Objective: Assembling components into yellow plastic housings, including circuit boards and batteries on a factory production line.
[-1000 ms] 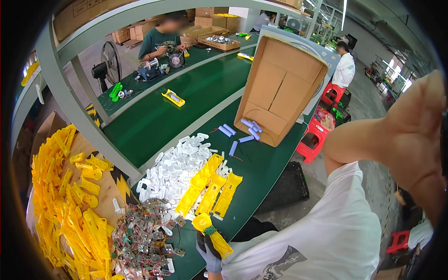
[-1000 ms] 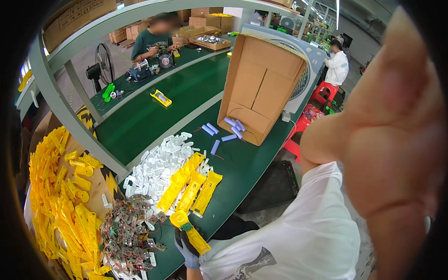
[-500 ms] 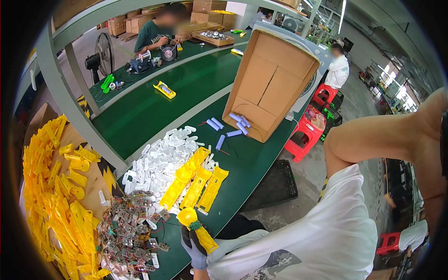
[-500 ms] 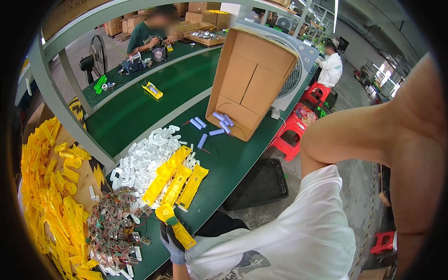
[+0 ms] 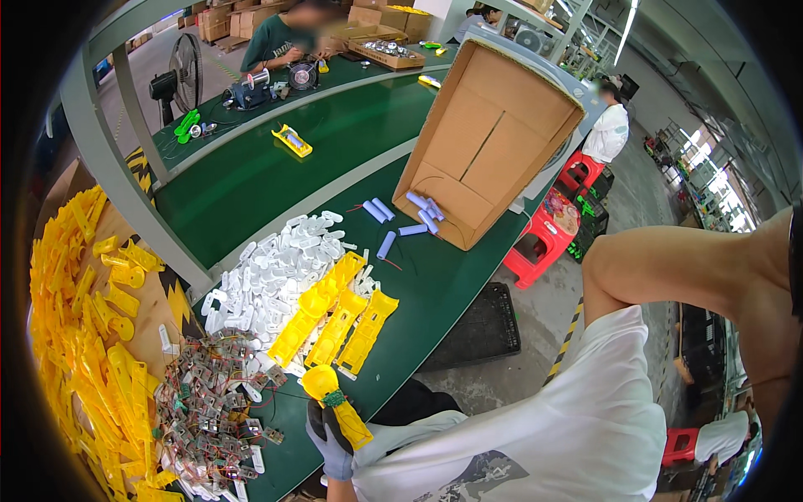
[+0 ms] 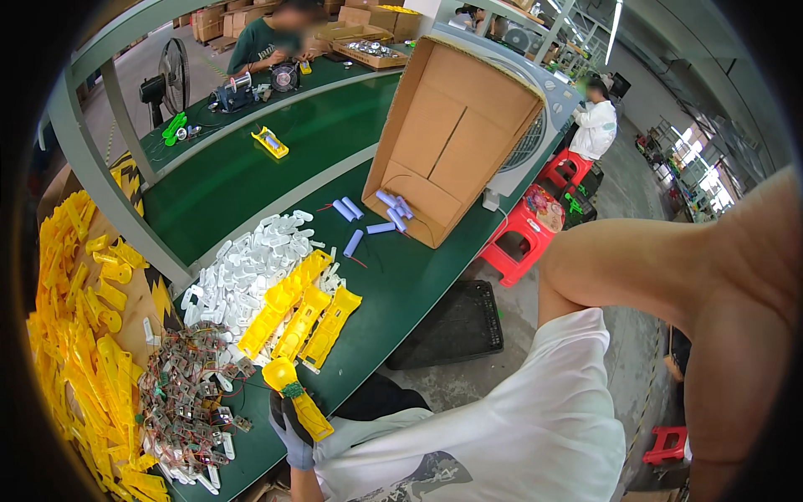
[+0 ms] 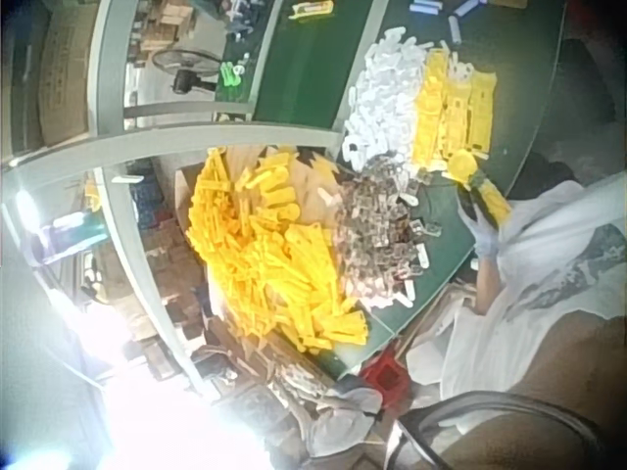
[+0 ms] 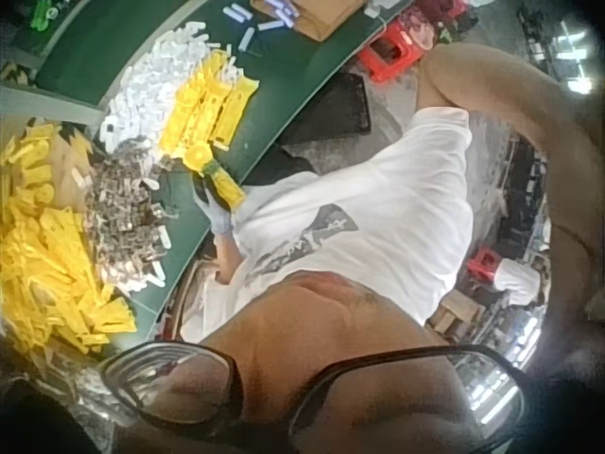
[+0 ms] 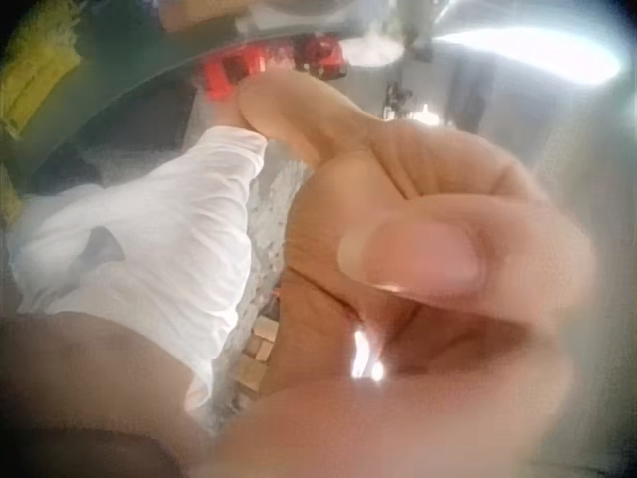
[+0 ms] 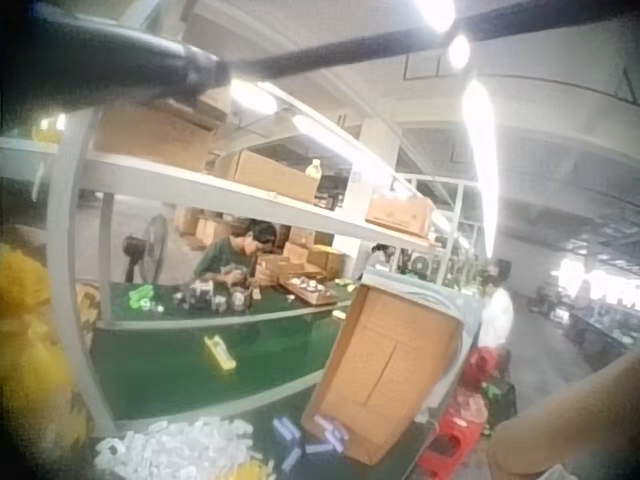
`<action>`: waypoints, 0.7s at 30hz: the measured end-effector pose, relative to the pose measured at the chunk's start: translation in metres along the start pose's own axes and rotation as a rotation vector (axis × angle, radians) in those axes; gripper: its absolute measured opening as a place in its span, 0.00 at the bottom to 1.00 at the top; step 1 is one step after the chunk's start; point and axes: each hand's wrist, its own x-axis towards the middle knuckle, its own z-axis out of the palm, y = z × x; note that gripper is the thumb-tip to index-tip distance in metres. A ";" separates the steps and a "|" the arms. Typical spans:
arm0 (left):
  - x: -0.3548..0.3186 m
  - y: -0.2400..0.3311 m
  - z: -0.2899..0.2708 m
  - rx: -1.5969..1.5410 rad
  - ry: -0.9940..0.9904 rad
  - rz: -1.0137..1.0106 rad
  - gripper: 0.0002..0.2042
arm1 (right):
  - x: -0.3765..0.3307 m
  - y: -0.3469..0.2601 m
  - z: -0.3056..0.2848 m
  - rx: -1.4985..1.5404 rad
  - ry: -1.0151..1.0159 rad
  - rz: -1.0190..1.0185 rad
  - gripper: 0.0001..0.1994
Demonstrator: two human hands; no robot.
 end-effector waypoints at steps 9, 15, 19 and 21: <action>-0.001 -0.011 -0.028 0.047 -0.009 -0.095 0.17 | -0.156 0.089 0.017 0.120 0.123 0.004 0.19; 0.002 -0.016 -0.023 -0.010 -0.038 -0.048 0.17 | -0.216 0.076 0.092 0.080 0.164 -0.002 0.20; 0.007 0.000 -0.024 0.041 -0.073 -0.116 0.16 | -0.236 0.060 0.116 0.071 0.173 -0.004 0.20; 0.006 -0.002 -0.027 0.043 -0.085 -0.078 0.17 | -0.245 0.083 0.132 0.063 0.174 -0.050 0.20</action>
